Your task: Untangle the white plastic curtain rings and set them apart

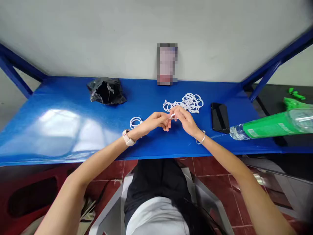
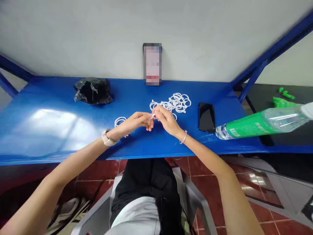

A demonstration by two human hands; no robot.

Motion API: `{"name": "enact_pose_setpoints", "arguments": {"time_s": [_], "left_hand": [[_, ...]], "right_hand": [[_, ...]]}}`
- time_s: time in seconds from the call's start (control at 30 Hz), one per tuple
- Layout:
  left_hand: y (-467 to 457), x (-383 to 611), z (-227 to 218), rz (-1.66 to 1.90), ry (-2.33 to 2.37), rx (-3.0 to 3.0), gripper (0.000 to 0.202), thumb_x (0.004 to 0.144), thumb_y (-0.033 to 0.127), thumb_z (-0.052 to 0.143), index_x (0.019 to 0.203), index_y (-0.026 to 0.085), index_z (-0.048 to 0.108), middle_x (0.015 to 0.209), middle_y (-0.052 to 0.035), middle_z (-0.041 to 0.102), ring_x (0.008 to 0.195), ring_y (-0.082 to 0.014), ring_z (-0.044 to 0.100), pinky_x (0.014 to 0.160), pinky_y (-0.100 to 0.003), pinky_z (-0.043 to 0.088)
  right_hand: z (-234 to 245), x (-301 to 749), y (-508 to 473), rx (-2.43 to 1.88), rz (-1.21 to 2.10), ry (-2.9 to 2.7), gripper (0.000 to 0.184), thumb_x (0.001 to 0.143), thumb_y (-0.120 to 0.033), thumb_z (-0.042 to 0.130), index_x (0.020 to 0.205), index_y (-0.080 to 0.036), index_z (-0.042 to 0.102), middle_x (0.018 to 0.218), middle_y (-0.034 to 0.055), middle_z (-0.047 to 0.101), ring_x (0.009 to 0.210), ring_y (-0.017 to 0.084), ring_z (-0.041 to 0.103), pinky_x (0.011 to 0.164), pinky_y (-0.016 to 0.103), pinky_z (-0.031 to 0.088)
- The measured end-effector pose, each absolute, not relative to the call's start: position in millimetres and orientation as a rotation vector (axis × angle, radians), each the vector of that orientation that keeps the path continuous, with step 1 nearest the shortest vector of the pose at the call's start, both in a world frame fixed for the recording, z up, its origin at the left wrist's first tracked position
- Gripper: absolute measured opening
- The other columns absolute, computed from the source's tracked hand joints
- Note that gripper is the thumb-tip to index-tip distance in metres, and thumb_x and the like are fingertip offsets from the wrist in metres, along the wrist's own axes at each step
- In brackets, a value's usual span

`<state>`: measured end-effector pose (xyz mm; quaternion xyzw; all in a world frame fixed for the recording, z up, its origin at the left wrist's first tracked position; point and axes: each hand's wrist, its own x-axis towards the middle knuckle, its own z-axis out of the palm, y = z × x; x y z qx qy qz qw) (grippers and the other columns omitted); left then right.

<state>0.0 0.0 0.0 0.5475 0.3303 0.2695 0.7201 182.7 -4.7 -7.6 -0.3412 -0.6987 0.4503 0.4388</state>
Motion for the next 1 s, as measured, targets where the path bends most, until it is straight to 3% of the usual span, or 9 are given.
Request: {"name": "enact_pose_setpoints", "arguments": {"time_s": [0.37, 0.47, 0.6, 0.73, 0.87, 1.0], "left_hand": [[-9, 0, -8, 0.813, 0.686, 1.113, 0.050, 0.080, 0.060, 0.071, 0.067, 0.013, 0.057, 0.056, 0.0023, 0.047, 0.050, -0.0060, 0.038, 0.048, -0.021, 0.028], [-8, -2, -9, 0.835, 0.689, 1.148, 0.052, 0.080, 0.062, 0.069, 0.066, 0.013, 0.056, 0.057, 0.0018, 0.048, 0.051, -0.0064, 0.039, 0.050, -0.022, 0.031], [-1, -8, -5, 0.756, 0.771, 1.349, 0.056, 0.088, 0.067, 0.055, 0.070, 0.014, 0.056, 0.062, -0.0012, 0.054, 0.055, -0.0092, 0.047, 0.056, -0.024, 0.040], [9, -32, 7, 0.705, 1.123, 1.934, 0.056, 0.097, 0.063, 0.039, 0.079, 0.015, 0.060, 0.071, -0.0043, 0.062, 0.065, -0.0140, 0.056, 0.065, -0.026, 0.045], [12, -73, 19, 0.375, 1.434, 2.444, 0.055, 0.090, 0.066, 0.052, 0.106, 0.015, 0.061, 0.101, -0.0108, 0.064, 0.083, -0.0212, 0.061, 0.080, -0.034, 0.048], [2, -104, 19, 0.034, 1.431, 2.482, 0.054, 0.086, 0.058, 0.061, 0.122, 0.018, 0.056, 0.114, -0.0100, 0.060, 0.093, -0.0238, 0.062, 0.084, -0.035, 0.049]], "right_hand": [[-4, 179, -9, -0.884, 1.331, -1.579, 0.044, 0.092, -0.062, 0.052, 0.074, -0.023, 0.059, 0.075, 0.0007, 0.051, 0.070, 0.016, 0.052, 0.076, 0.034, 0.050], [-4, 180, -7, -0.878, 1.414, -1.564, 0.047, 0.092, -0.061, 0.053, 0.068, -0.021, 0.058, 0.069, 0.0001, 0.050, 0.073, 0.017, 0.056, 0.080, 0.034, 0.051], [-6, 181, -6, -0.890, 1.389, -1.639, 0.051, 0.096, -0.058, 0.046, 0.064, -0.020, 0.057, 0.075, 0.0028, 0.058, 0.078, 0.017, 0.061, 0.080, 0.033, 0.052], [-5, 189, -2, -0.974, 0.910, -1.880, 0.045, 0.100, -0.049, 0.043, 0.069, -0.020, 0.061, 0.092, 0.0062, 0.064, 0.091, 0.021, 0.062, 0.087, 0.037, 0.050], [-4, 202, 10, -1.185, 0.216, -2.033, 0.026, 0.096, -0.036, 0.051, 0.078, -0.021, 0.063, 0.106, 0.0101, 0.064, 0.102, 0.027, 0.059, 0.092, 0.045, 0.047], [-9, 214, 21, -1.391, -0.043, -2.153, 0.019, 0.094, -0.027, 0.050, 0.083, -0.020, 0.064, 0.110, 0.0125, 0.064, 0.106, 0.031, 0.057, 0.089, 0.049, 0.045]]}}
